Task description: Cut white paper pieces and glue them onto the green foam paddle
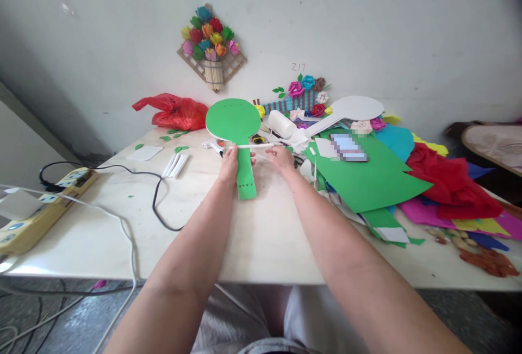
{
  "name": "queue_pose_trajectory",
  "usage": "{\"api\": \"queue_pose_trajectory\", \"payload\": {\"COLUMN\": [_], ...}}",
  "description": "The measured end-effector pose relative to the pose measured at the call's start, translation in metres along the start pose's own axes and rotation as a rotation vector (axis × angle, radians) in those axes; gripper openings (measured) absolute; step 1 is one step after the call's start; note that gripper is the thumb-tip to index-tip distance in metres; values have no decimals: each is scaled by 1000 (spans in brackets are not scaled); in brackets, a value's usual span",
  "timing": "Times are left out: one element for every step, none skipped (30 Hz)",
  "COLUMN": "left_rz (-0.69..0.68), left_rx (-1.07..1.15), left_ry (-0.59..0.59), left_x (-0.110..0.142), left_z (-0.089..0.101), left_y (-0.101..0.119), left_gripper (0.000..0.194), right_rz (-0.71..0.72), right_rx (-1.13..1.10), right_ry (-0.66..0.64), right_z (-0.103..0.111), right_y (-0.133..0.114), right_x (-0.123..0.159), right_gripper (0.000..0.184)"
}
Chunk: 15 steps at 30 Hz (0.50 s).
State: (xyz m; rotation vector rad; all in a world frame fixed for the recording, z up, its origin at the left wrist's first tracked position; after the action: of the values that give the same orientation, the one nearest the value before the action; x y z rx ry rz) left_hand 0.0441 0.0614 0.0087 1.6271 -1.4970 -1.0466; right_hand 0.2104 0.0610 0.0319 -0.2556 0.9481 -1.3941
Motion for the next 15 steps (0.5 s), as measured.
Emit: {"api": "queue_pose_trajectory", "payload": {"left_rz": [-3, -5, -6, -4, -2, -1, -4, -9, -16, -22, -26, -25, -21, -14, -8], "left_rx": [5, 11, 16, 17, 14, 7, -3, -15, -27, -37, -42, -44, -43, -39, -34], "left_ry": [-2, -3, -2, 0, 2, 5, 9, 16, 25, 33, 37, 34, 26, 13, -1], "left_x": [0, 0, 1, 1, 1, 1, 1, 1, 0, -2, -3, -4, -5, -6, -6], "left_z": [0, 0, -1, -1, -1, -1, -1, -1, 0, 1, 1, 1, 1, -1, -2], "left_y": [0, 1, 1, 2, 2, 2, 2, 1, 1, 0, -1, -2, -4, -5, -6], "left_gripper": [41, 40, 40, 39, 37, 35, 34, 32, 31, 31, 31, 32, 33, 34, 36], "right_rz": [-76, -148, -205, -247, -276, -295, -307, -318, -330, -342, -352, -360, -367, -374, -382], "right_rx": [-183, -380, -576, -752, -898, -1012, -1102, -1169, -1217, -1249, -1267, -1272, -1270, -1265, -1261], "right_ry": [-36, -71, -107, -144, -182, -223, -256, -273, -275, -260, -235, -204, -174, -146, -122], "right_z": [-6, -12, -18, -25, -30, -34, -38, -40, -42, -43, -43, -44, -44, -44, -44], "right_y": [2, 3, 2, -2, -7, -13, -19, -24, -27, -29, -29, -28, -26, -24, -21], "right_x": [0, 1, 2, 4, 6, 8, 10, 12, 13, 14, 14, 14, 13, 13, 12], "right_gripper": [25, 25, 25, 26, 25, 26, 26, 27, 27, 26, 25, 23, 22, 20, 19]}}
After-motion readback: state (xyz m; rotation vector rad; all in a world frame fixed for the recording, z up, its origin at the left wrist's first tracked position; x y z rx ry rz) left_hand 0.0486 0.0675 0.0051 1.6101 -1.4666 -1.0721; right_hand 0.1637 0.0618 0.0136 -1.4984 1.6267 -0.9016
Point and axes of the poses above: each hand's wrist, its own x-axis away from the middle knuckle, its own z-axis out of the back of the hand, y = z × x, the point moved 7 cm from there along -x, towards the middle knuckle, and after that the axes turned 2 degrees about y, right-handed, at the moved point
